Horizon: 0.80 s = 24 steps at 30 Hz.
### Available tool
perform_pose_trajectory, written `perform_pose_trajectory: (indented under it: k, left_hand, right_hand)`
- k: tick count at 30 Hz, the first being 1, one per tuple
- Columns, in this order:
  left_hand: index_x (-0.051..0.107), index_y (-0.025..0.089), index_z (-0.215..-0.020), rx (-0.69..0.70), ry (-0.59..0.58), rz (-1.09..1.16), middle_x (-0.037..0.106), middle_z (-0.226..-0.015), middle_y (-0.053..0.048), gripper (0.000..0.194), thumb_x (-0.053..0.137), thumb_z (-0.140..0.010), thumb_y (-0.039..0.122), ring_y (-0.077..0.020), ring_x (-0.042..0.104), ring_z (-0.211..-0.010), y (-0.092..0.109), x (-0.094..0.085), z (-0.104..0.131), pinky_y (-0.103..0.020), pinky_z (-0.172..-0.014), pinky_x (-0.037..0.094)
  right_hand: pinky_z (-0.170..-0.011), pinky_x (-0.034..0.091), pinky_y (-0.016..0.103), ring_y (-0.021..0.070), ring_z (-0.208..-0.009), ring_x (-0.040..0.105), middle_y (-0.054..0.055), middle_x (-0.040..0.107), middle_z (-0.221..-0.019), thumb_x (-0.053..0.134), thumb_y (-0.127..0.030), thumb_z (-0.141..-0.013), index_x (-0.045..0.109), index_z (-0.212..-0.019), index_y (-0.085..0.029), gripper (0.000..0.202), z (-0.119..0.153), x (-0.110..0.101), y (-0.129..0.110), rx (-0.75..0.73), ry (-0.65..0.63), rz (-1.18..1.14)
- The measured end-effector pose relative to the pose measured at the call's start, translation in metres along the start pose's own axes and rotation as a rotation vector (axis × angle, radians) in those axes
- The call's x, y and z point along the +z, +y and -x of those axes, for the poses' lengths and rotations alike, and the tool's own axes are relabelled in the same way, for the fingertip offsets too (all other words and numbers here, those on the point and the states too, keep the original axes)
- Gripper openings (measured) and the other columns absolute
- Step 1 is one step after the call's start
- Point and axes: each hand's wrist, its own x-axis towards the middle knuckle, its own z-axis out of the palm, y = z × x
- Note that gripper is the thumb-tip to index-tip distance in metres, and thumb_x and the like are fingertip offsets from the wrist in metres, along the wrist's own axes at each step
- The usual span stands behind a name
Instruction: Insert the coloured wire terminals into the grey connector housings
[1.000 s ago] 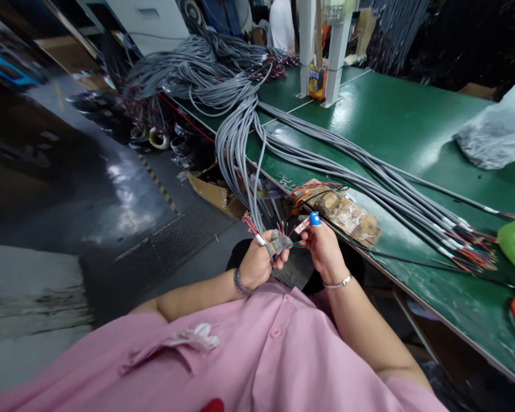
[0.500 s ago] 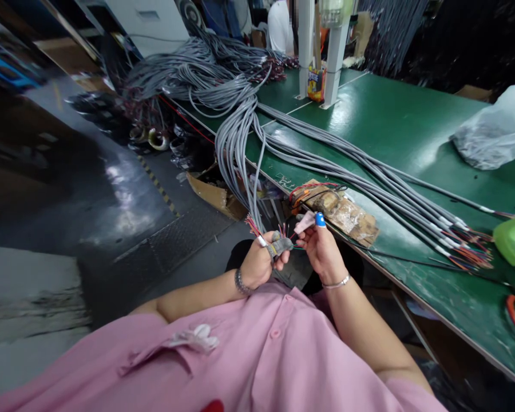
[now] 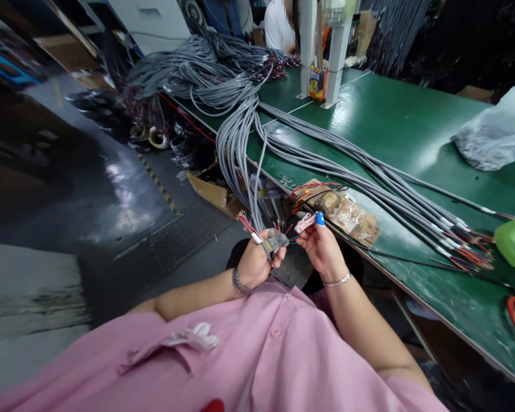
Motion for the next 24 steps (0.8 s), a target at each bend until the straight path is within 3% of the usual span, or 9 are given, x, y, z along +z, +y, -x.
perform_pose_trajectory:
  k: [5, 12, 17, 24]
  left_hand:
    - [0.054, 0.017, -0.072, -0.003, 0.005, 0.006, 0.06, -0.052, 0.002, 0.034, 0.07, -0.071, 0.047, -0.007, 0.046, -0.034, -0.003, 0.002, -0.005, -0.018, -0.033, 0.028]
    - [0.052, 0.016, -0.069, -0.019, -0.004, -0.033, 0.06, -0.052, 0.001, 0.035, 0.07, -0.073, 0.046, -0.0067, 0.047, -0.034, -0.012, 0.0, -0.009, -0.018, -0.033, 0.024]
    - [0.05, 0.017, -0.068, -0.011, -0.007, -0.034, 0.06, -0.052, 0.002, 0.035, 0.07, -0.073, 0.045, -0.0067, 0.046, -0.033, -0.013, -0.001, -0.008, -0.018, -0.033, 0.025]
    - [0.052, 0.016, -0.067, -0.001, -0.007, -0.044, 0.06, -0.051, 0.001, 0.034, 0.07, -0.073, 0.045, -0.0065, 0.046, -0.033, -0.01, -0.006, 0.0, -0.019, -0.033, 0.025]
  right_hand:
    - [-0.061, 0.053, 0.022, 0.0105, -0.065, 0.061, 0.0, 0.072, -0.082, 0.078, -0.044, -0.072, 0.069, -0.083, -0.021, 0.027, -0.003, -0.001, 0.002, -0.027, -0.01, -0.075]
    - [-0.06, 0.053, 0.022, 0.0099, -0.063, 0.061, -0.001, 0.072, -0.08, 0.076, -0.04, -0.075, 0.07, -0.084, -0.021, 0.022, -0.006, -0.001, 0.005, -0.063, -0.011, -0.101]
    - [-0.06, 0.052, 0.023, 0.0102, -0.066, 0.061, 0.0, 0.072, -0.086, 0.068, -0.053, -0.079, 0.068, -0.086, -0.023, 0.03, -0.004, -0.004, 0.008, -0.036, -0.043, -0.075]
    - [-0.061, 0.053, 0.025, 0.0121, -0.067, 0.061, 0.001, 0.07, -0.084, 0.065, -0.066, -0.074, 0.066, -0.087, -0.022, 0.045, 0.001, -0.015, 0.005, 0.059, -0.09, -0.055]
